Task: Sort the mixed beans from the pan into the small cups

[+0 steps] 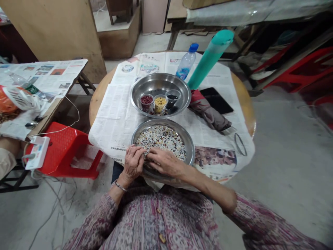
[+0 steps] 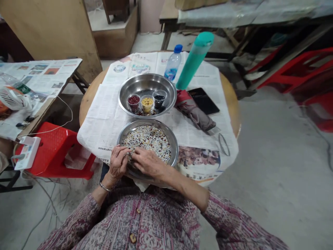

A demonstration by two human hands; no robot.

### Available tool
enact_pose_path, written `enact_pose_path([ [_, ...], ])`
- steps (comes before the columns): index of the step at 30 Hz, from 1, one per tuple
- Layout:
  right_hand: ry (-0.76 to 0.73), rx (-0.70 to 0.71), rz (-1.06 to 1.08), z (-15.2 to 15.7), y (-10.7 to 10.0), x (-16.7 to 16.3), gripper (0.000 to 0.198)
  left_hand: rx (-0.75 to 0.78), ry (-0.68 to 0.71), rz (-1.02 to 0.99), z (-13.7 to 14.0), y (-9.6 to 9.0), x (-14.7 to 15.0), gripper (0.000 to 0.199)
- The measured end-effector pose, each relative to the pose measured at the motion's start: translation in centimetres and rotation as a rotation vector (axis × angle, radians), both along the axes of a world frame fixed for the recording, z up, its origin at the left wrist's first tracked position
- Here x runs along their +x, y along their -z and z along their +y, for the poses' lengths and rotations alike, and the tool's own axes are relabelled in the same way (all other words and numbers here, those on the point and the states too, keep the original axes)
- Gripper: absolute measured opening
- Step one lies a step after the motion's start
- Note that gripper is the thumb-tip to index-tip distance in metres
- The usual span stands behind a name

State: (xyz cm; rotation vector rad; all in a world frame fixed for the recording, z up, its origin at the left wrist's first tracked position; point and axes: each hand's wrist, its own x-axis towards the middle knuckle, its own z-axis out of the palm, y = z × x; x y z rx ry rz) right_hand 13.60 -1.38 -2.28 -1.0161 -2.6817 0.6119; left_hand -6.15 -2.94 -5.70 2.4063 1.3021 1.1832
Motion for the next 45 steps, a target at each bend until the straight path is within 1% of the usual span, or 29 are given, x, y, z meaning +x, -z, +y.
enact_pose_path([
  [3, -0.099, -0.005, -0.026, 0.0, 0.0, 0.7, 0.012, -0.004, 0.007, -0.005, 0.0, 0.0, 0.0, 0.024],
  [5, -0.066, 0.025, -0.061, 0.8, 0.1, 1.6, 0.015, 0.002, 0.003, -0.002, 0.0, -0.1, 0.0, 0.024],
  [7, 0.062, 0.070, -0.077, 2.1, 0.2, 2.7, 0.020, 0.003, -0.001, 0.004, 0.1, -0.1, 0.0, 0.024],
  [11, 0.408, 0.146, -0.072, 4.6, 0.5, 4.4, 0.027, 0.012, 0.001, -0.004, 0.1, -0.1, 0.0, 0.023],
  [13, 0.517, 0.168, -0.075, 5.5, 0.6, 4.4, 0.028, 0.008, 0.000, -0.008, 0.1, -0.1, 0.0, 0.024],
  [15, 0.567, 0.183, -0.076, 5.9, 0.7, 3.6, 0.029, -0.001, -0.003, -0.005, 0.1, -0.1, 0.0, 0.024],
  [17, 0.552, 0.186, -0.060, 5.9, 0.6, 2.2, 0.030, -0.003, -0.002, -0.004, 0.1, -0.1, 0.0, 0.024],
  [18, 0.517, 0.180, -0.043, 5.8, 0.5, 1.4, 0.031, -0.001, 0.000, -0.004, 0.1, -0.1, 0.0, 0.024],
  [20, 0.398, 0.160, 0.002, 5.4, 0.4, -0.1, 0.033, 0.002, 0.001, -0.003, 0.1, -0.1, 0.0, 0.024],
  [22, 0.239, 0.136, 0.036, 4.6, 0.3, -1.2, 0.031, 0.008, 0.001, -0.003, 0.1, -0.1, 0.0, 0.023],
  [25, 0.040, 0.111, 0.038, 3.3, 0.1, -1.2, 0.029, 0.022, 0.000, -0.013, 0.1, -0.1, 0.0, 0.022],
  [27, -0.025, 0.092, 0.028, 2.7, 0.0, -0.2, 0.022, 0.017, 0.001, -0.023, 0.0, -0.1, 0.1, 0.021],
  [29, -0.022, 0.071, 0.018, 2.2, -0.4, 1.6, 0.011, 0.002, 0.002, -0.033, 0.0, -0.1, 0.1, 0.020],
  [30, -0.002, 0.056, 0.012, 2.0, -0.7, 2.6, 0.008, -0.005, 0.003, -0.037, 0.0, -0.1, 0.1, 0.020],
  [33, 0.054, -0.042, -0.020, 1.2, -1.5, 5.2, 0.008, -0.009, 0.001, -0.048, 0.0, -0.1, 0.1, 0.020],
  [35, 0.023, -0.147, -0.063, 0.7, -2.0, 6.1, 0.010, -0.012, -0.002, -0.040, 0.0, -0.1, 0.1, 0.020],
  [37, -0.026, -0.211, -0.115, 0.3, -2.1, 6.2, 0.011, -0.020, -0.006, -0.029, 0.0, -0.1, 0.0, 0.022],
  [38, -0.034, -0.212, -0.133, 0.3, -2.1, 5.9, 0.012, -0.023, -0.007, -0.027, 0.0, 0.0, 0.0, 0.022],
  [40, 0.010, -0.163, -0.132, 0.9, -1.7, 5.2, 0.015, -0.025, -0.009, -0.026, 0.0, 0.0, 0.0, 0.022],
  [42, 0.114, -0.088, -0.098, 2.0, -1.2, 4.4, 0.018, -0.024, -0.009, -0.022, 0.0, 0.0, 0.0, 0.023],
  [45, 0.309, -0.001, -0.077, 4.0, -0.6, 3.6, 0.024, -0.009, -0.007, -0.020, 0.0, -0.2, 0.0, 0.022],
])
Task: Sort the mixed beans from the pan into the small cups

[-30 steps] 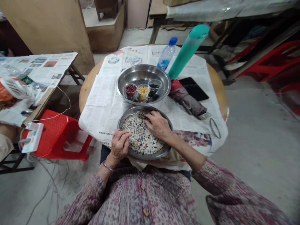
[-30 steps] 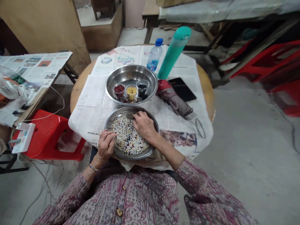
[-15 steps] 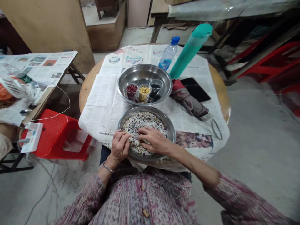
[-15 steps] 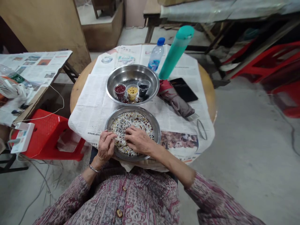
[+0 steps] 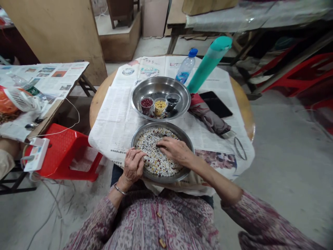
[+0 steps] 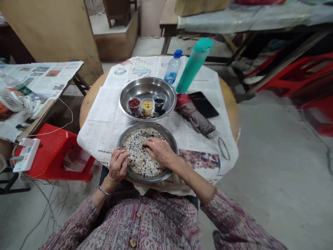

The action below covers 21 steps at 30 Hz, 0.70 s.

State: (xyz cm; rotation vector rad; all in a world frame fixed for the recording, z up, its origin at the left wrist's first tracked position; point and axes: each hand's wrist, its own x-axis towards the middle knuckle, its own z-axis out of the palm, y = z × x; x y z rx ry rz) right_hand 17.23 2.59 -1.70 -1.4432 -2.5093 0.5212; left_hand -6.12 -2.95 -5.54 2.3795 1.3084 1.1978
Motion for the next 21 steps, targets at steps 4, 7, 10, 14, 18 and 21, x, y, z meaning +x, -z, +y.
enact_pose_path([
  [4, 0.185, 0.077, -0.005, 1.0, 0.5, -0.5, 0.031, -0.002, 0.001, -0.007, 0.0, -0.1, 0.0, 0.021],
  [7, 0.223, 0.117, -0.014, 0.3, 0.6, -1.2, 0.034, -0.025, 0.001, 0.002, -0.1, 0.0, 0.0, 0.022],
  [10, 0.072, 0.072, -0.032, -0.7, 0.4, -2.2, 0.028, -0.026, 0.000, 0.005, -0.1, 0.0, 0.0, 0.023],
  [14, -0.095, 0.023, -0.145, -1.2, -0.3, -2.4, 0.018, 0.001, 0.007, 0.000, -0.1, -0.1, 0.0, 0.022],
  [18, 0.010, 0.034, -0.282, -0.1, -1.5, -1.0, 0.021, 0.005, 0.011, -0.006, 0.0, -0.3, 0.0, 0.022],
  [21, 0.047, 0.015, -0.228, 1.6, -3.3, -0.1, 0.019, -0.004, 0.021, -0.015, 0.0, -0.3, 0.0, 0.022],
])
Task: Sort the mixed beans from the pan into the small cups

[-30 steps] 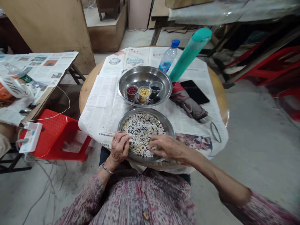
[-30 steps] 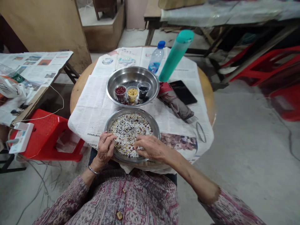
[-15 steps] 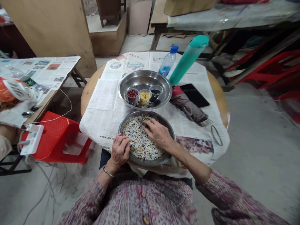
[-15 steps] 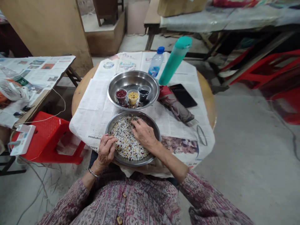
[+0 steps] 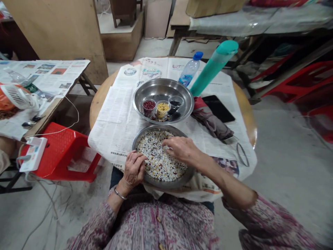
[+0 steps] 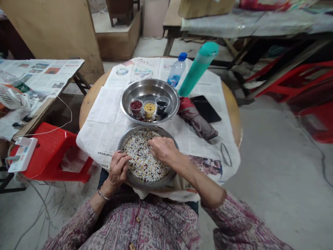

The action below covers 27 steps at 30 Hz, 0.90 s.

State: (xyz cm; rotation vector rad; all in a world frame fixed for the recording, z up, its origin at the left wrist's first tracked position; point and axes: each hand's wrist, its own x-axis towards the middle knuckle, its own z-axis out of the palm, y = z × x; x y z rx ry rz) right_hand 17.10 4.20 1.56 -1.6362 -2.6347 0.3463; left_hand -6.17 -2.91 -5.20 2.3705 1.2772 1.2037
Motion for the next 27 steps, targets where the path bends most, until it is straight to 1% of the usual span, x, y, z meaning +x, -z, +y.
enact_pose_path([
  [2, 0.049, -0.006, 0.105, 1.7, -1.4, 0.2, 0.015, -0.027, 0.014, 0.005, 0.0, -0.1, 0.0, 0.023],
  [3, 0.094, 0.017, 0.171, 2.7, -2.1, 0.1, 0.015, -0.045, 0.025, 0.015, 0.0, -0.1, 0.0, 0.023],
  [5, 0.219, 0.124, 0.301, 5.0, -3.2, 0.0, 0.018, -0.077, 0.051, 0.042, 0.0, -0.2, -0.1, 0.024],
  [7, 0.323, 0.236, 0.373, 7.4, -3.9, -0.1, 0.021, -0.091, 0.073, 0.067, 0.0, -0.3, -0.1, 0.024],
  [9, 0.380, 0.283, 0.337, 9.7, -4.0, -0.4, 0.023, -0.079, 0.086, 0.069, 0.1, -0.4, -0.1, 0.024],
  [13, 0.370, 0.238, 0.123, 13.0, -3.5, -1.1, 0.026, -0.069, 0.087, 0.055, 0.1, -0.3, -0.1, 0.025],
  [16, 0.341, 0.189, 0.015, 14.1, -3.2, -1.5, 0.027, -0.104, 0.074, 0.061, 0.0, -0.2, -0.1, 0.027],
  [18, 0.333, 0.164, -0.018, 14.4, -2.9, -1.6, 0.027, -0.107, 0.068, 0.056, 0.0, -0.2, -0.1, 0.027],
  [20, 0.330, 0.169, -0.030, 14.6, -2.6, -1.6, 0.027, -0.099, 0.068, 0.049, 0.0, -0.4, 0.0, 0.026],
  [24, 0.314, 0.218, 0.001, 14.9, -1.9, -1.6, 0.025, -0.130, 0.073, 0.092, -0.1, -0.9, 0.0, 0.025],
  [27, 0.326, 0.265, 0.097, 14.6, -1.8, -1.7, 0.025, -0.144, 0.069, 0.118, -0.1, -1.1, 0.1, 0.026],
])
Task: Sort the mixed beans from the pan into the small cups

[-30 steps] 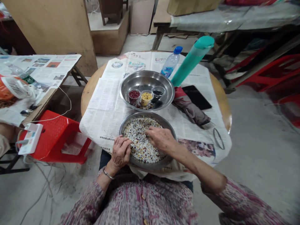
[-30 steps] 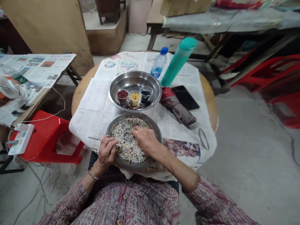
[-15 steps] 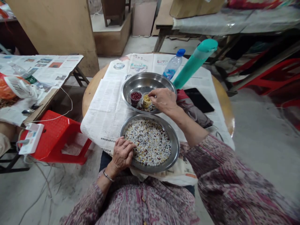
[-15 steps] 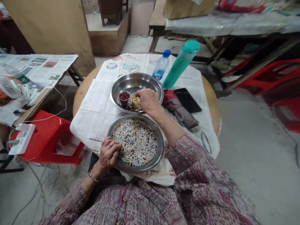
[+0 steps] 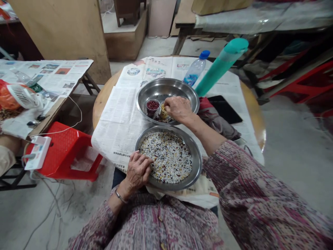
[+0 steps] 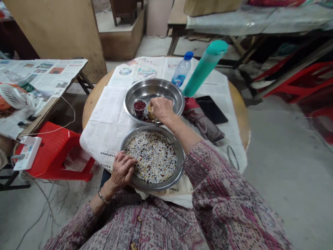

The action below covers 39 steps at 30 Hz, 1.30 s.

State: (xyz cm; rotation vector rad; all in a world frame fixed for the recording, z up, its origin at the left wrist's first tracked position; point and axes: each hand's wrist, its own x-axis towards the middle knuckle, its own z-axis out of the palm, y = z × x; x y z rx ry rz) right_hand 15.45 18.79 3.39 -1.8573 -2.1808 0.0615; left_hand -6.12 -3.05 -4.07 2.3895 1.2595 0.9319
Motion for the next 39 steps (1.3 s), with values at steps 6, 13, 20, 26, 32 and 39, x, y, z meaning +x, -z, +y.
enact_pose_path([
  [6, -0.117, 0.161, 0.325, -6.4, -1.3, 0.5, 0.020, -0.002, -0.014, -0.007, -0.1, 0.5, 0.1, 0.027],
  [13, -0.417, -0.067, 0.341, -18.8, 3.1, 0.2, 0.011, -0.025, -0.043, 0.114, -0.1, -0.7, 0.3, 0.020],
  [20, -0.235, -0.103, 0.120, -19.9, 6.2, 0.2, 0.016, -0.184, -0.011, 0.551, 0.9, -4.6, 2.1, 0.037],
  [26, 0.078, -0.050, 0.106, -19.7, 5.7, 0.4, 0.025, -0.242, 0.046, 0.434, 2.1, -2.9, 4.7, 0.024],
  [32, 0.027, -0.114, 0.124, -21.3, 6.0, -0.3, 0.024, -0.105, -0.017, 0.348, 5.4, -2.4, 6.6, 0.025],
  [39, 0.079, 0.138, 0.140, -23.3, 6.7, 0.7, 0.025, -0.039, -0.095, 0.426, 7.7, -2.2, 8.1, 0.049],
])
